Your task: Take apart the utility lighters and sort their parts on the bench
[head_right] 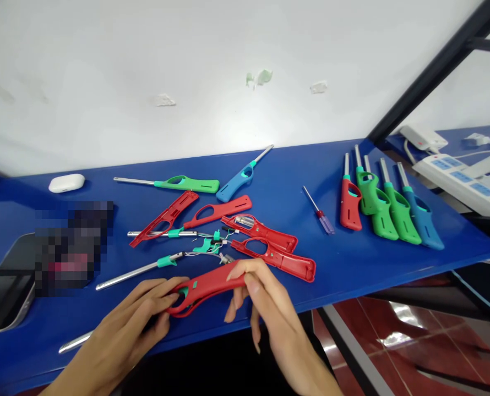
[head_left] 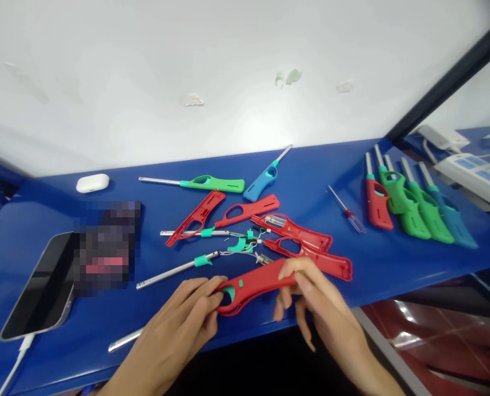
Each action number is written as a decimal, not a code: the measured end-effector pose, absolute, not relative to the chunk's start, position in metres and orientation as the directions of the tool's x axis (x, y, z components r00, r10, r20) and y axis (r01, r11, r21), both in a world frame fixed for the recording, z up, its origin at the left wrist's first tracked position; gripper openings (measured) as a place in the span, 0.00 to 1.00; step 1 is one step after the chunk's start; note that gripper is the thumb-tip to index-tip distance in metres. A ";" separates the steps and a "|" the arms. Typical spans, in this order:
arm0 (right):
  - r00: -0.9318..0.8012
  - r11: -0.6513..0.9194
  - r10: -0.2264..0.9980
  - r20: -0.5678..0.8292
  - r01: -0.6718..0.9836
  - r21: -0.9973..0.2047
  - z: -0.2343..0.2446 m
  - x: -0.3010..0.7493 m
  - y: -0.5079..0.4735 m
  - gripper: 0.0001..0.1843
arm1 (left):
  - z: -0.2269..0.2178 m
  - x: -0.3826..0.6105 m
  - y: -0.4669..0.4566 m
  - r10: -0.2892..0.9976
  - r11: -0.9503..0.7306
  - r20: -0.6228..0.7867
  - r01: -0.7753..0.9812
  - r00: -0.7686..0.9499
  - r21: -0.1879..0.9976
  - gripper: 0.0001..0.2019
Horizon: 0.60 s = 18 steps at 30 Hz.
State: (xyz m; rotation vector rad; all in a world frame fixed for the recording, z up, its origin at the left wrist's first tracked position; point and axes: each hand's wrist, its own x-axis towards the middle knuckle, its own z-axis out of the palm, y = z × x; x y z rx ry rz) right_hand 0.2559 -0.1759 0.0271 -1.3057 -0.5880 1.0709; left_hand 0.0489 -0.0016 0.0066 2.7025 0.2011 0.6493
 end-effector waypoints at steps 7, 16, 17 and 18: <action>0.338 -0.123 0.913 -0.227 -0.301 -0.946 0.029 0.266 -0.181 0.29 | 0.012 0.052 -0.003 0.251 -0.915 0.413 0.075 0.875 0.397 0.11; 0.511 -0.271 0.786 -0.349 -0.223 -0.936 0.030 0.263 -0.165 0.29 | 0.019 0.049 -0.001 0.188 -0.975 0.377 0.124 0.907 0.185 0.16; 0.529 -0.259 0.778 -0.339 -0.222 -0.940 0.028 0.261 -0.164 0.29 | 0.019 0.047 -0.001 0.182 -0.978 0.369 0.128 0.911 0.166 0.17; 0.547 -0.254 0.767 -0.335 -0.221 -0.942 0.026 0.259 -0.163 0.29 | 0.018 0.045 -0.002 0.176 -0.981 0.361 0.130 0.916 0.147 0.18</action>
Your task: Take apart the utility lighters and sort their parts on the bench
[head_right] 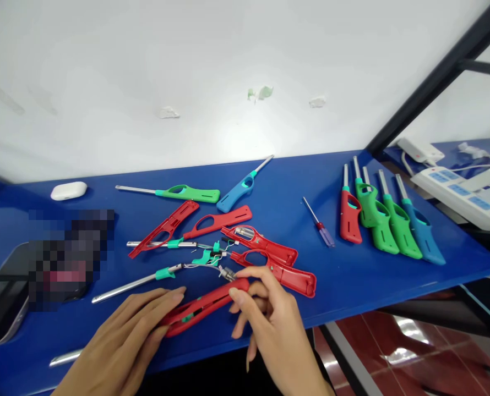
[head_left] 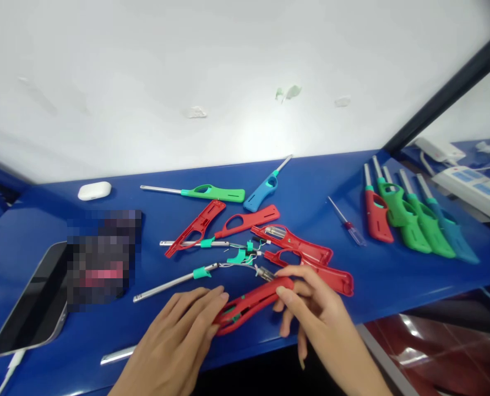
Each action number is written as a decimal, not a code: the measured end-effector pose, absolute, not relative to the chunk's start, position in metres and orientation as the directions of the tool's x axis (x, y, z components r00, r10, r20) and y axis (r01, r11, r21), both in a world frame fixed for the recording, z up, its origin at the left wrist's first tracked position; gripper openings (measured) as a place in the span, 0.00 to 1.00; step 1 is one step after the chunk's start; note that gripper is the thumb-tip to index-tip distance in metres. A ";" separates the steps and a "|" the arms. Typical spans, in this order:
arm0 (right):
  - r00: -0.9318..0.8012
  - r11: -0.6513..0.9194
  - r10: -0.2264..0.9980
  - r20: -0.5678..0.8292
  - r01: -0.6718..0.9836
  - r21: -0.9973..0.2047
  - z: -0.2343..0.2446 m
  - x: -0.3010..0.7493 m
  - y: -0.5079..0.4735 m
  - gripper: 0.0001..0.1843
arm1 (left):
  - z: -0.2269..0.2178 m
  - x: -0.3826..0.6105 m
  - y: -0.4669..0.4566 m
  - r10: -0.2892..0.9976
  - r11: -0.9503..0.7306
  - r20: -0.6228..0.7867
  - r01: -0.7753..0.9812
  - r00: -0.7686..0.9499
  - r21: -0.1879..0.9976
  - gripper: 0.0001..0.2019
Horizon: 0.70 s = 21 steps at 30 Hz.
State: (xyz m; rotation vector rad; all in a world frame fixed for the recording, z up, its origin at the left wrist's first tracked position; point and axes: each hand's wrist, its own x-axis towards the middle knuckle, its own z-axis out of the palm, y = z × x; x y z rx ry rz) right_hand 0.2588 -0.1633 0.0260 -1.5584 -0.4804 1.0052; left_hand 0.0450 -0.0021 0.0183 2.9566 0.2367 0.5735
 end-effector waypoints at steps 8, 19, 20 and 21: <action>0.688 -0.401 0.655 -0.312 -0.033 -0.915 0.039 0.266 -0.171 0.27 | 0.010 0.043 -0.002 0.223 -0.974 0.388 0.188 0.894 0.128 0.20; 0.757 -0.730 0.586 0.289 0.648 -0.218 0.037 0.407 -0.199 0.29 | 0.020 0.063 -0.007 0.283 -0.959 0.373 0.263 0.884 0.105 0.23; 0.751 -0.727 0.594 0.291 0.655 -0.206 0.033 0.406 -0.198 0.28 | 0.019 0.064 -0.011 0.274 -0.962 0.370 0.256 0.887 0.098 0.22; 0.745 -0.725 0.595 0.301 0.660 -0.199 0.032 0.404 -0.197 0.28 | 0.017 0.065 -0.014 0.265 -0.964 0.365 0.250 0.893 0.089 0.21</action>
